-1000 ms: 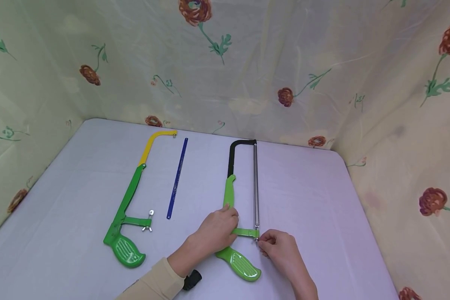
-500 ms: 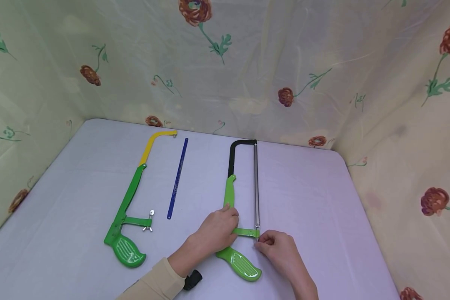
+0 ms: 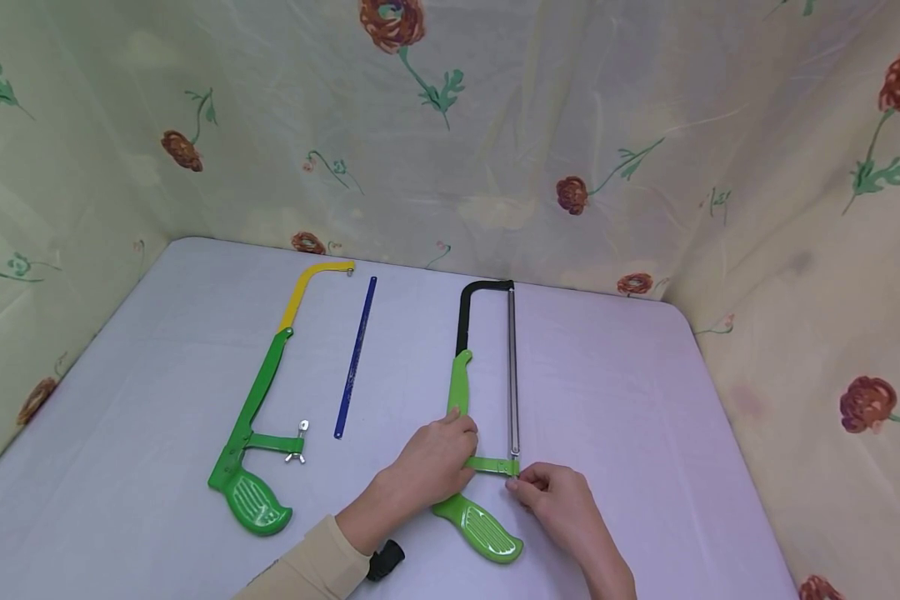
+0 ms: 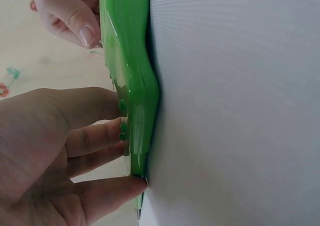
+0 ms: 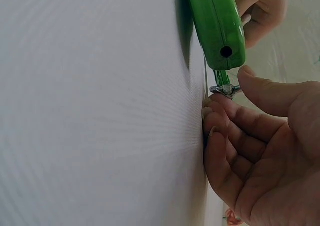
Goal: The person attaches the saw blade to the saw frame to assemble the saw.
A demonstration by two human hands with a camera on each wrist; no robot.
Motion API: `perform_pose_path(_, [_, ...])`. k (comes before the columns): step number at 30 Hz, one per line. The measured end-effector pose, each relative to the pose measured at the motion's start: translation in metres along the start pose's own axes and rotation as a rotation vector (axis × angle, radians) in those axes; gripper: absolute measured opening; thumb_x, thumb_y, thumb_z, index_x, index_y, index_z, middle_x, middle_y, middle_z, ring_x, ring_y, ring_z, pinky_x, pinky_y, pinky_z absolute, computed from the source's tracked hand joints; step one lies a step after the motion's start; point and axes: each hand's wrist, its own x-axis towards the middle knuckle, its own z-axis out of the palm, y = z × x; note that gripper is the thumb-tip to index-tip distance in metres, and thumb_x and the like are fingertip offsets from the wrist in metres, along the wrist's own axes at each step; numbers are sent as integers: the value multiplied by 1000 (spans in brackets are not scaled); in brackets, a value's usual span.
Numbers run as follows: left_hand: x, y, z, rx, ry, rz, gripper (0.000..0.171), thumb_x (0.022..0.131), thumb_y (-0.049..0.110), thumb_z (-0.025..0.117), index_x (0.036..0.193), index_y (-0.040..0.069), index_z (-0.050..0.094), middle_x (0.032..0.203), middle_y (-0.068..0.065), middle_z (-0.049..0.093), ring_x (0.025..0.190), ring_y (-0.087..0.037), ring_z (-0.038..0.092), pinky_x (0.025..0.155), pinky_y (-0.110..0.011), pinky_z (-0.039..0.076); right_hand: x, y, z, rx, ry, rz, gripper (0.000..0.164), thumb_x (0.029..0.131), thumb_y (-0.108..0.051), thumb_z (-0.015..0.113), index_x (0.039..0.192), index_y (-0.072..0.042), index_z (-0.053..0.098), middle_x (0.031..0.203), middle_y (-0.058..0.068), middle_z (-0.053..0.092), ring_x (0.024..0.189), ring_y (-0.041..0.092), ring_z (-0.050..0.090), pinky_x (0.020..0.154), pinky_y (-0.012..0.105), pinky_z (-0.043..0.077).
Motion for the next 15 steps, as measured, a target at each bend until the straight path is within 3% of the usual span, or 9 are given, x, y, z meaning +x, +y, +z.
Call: perform_pose_path(15, [-1,0,-1,-2,11,5,20,84,19,74,101,9,77,108,-4,71,117,-24,67,101,-30,54,1,3,0,53,-11,-6,18,93,-18,67,92,-2,75,71,1,65,68,13,57,56,21,47])
